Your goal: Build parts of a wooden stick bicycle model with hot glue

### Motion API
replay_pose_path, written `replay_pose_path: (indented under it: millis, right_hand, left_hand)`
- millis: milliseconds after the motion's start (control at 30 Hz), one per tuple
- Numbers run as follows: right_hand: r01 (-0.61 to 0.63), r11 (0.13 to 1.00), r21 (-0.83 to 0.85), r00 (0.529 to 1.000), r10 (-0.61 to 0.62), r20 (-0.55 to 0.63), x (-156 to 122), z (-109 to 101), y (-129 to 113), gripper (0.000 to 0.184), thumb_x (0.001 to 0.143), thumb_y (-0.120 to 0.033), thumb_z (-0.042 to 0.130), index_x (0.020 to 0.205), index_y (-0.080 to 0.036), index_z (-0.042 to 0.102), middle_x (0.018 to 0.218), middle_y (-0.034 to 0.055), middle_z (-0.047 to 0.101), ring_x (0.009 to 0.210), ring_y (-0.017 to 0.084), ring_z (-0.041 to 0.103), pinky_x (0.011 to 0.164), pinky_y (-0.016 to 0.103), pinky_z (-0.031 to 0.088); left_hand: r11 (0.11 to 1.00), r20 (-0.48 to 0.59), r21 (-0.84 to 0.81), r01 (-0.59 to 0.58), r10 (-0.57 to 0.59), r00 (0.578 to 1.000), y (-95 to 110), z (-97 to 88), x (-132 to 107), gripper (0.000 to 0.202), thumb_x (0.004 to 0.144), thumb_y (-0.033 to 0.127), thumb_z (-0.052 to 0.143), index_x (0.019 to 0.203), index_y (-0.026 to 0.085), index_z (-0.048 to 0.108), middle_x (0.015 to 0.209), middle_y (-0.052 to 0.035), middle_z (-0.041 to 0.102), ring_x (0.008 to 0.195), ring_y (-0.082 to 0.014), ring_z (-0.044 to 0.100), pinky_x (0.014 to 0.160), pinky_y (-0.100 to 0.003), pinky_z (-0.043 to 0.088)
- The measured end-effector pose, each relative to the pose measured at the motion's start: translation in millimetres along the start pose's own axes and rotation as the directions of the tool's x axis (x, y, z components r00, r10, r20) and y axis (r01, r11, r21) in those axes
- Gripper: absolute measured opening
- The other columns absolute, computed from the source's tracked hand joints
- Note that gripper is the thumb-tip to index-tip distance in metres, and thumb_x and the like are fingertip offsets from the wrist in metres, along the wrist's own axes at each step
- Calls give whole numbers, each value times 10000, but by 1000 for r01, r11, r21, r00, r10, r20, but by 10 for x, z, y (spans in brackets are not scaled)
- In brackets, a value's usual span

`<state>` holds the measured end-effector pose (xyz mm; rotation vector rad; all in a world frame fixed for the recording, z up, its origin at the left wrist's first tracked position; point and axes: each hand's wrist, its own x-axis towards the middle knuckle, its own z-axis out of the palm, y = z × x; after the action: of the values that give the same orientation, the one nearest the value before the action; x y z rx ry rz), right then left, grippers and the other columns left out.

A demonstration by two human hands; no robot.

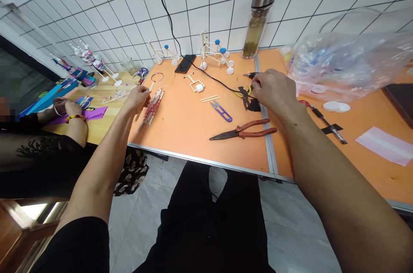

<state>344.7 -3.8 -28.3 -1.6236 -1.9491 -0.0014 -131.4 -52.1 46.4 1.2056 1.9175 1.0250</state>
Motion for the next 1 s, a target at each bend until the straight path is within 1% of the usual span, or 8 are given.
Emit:
replay_pose_path:
  millis: [100, 167, 300, 367, 467, 667, 867, 1000]
  right_hand:
    - [24, 999, 41, 1000, -24, 0, -22, -56, -246, 224, 1025, -270, 580, 1009, -214, 796, 1179, 191, 803, 1113, 385, 728, 921, 486, 541]
    - [54, 982, 182, 998, -60, 27, -71, -93, -491, 193, 1002, -235, 609, 984, -200, 797, 1114, 162, 831, 1087, 349, 751, 959, 459, 548]
    - [-59, 788, 613, 943, -156, 293, -229, -138, -947, 210, 1051, -343, 641, 972, -200, 772, 948, 83, 833, 813, 218, 750, 730, 323, 566]
    - [-200, 672, 713, 885, -188, 426, -288, -148, -1068, 328, 1103, -458, 605, 920, -207, 713, 806, 50, 768, 584, 167, 658, 549, 299, 502]
    - [-313, 546, 777, 837, -228, 498, -306, -148, -1098, 353, 1113, -458, 629, 867, -209, 674, 687, 7, 689, 466, 123, 562, 461, 271, 421]
    - [-355, 511, 783, 904, -27, 427, -200, -83, -959, 200, 1026, -156, 669, 834, -167, 724, 636, -8, 689, 481, 81, 489, 507, 221, 377]
    - [-352, 523, 776, 903, -29, 429, -169, -49, -912, 214, 1061, -187, 624, 881, -165, 738, 645, -11, 683, 492, 94, 459, 522, 246, 356]
    - [-326, 615, 718, 907, -11, 422, -194, -17, -898, 222, 1062, -249, 640, 878, -175, 740, 663, 2, 699, 515, 112, 499, 547, 262, 371]
  left_hand:
    - [964, 174, -263, -35, 83, 981, 165, 318, -137, 142, 987, 55, 598, 931, 175, 647, 602, 49, 566, 443, -90, 493, 443, -196, 360]
    - [897, 254, -442, 16, 107, 961, 323, 618, -214, 141, 1025, 70, 567, 961, 172, 640, 691, 0, 695, 477, -95, 582, 478, -197, 443]
    - [730, 254, -682, 50, 172, 952, 644, 1284, -305, 125, 1099, 136, 564, 996, 206, 577, 899, -74, 850, 695, -146, 795, 708, -250, 642]
    - [639, 221, -768, 47, 195, 955, 758, 1567, -324, 125, 1114, 189, 618, 1010, 218, 553, 1028, -93, 883, 869, -173, 860, 844, -281, 680]
    - [541, 171, -841, 28, 217, 961, 833, 1860, -333, 131, 1133, 262, 642, 1051, 224, 547, 1204, -128, 887, 1129, -214, 872, 1007, -323, 680]
    - [544, 144, -839, -9, 238, 960, 772, 2026, -342, 249, 1086, 393, 751, 1104, 241, 555, 1303, -129, 873, 1281, -258, 835, 1073, -373, 680]
    - [563, 146, -825, -40, 281, 949, 712, 2054, -347, 329, 1029, 429, 822, 1063, 248, 549, 1195, -104, 891, 1227, -270, 854, 1014, -380, 708]
    - [592, 160, -806, -6, 227, 961, 654, 2123, -349, 419, 982, 538, 861, 1054, 244, 571, 1128, -94, 893, 1159, -268, 871, 940, -345, 714]
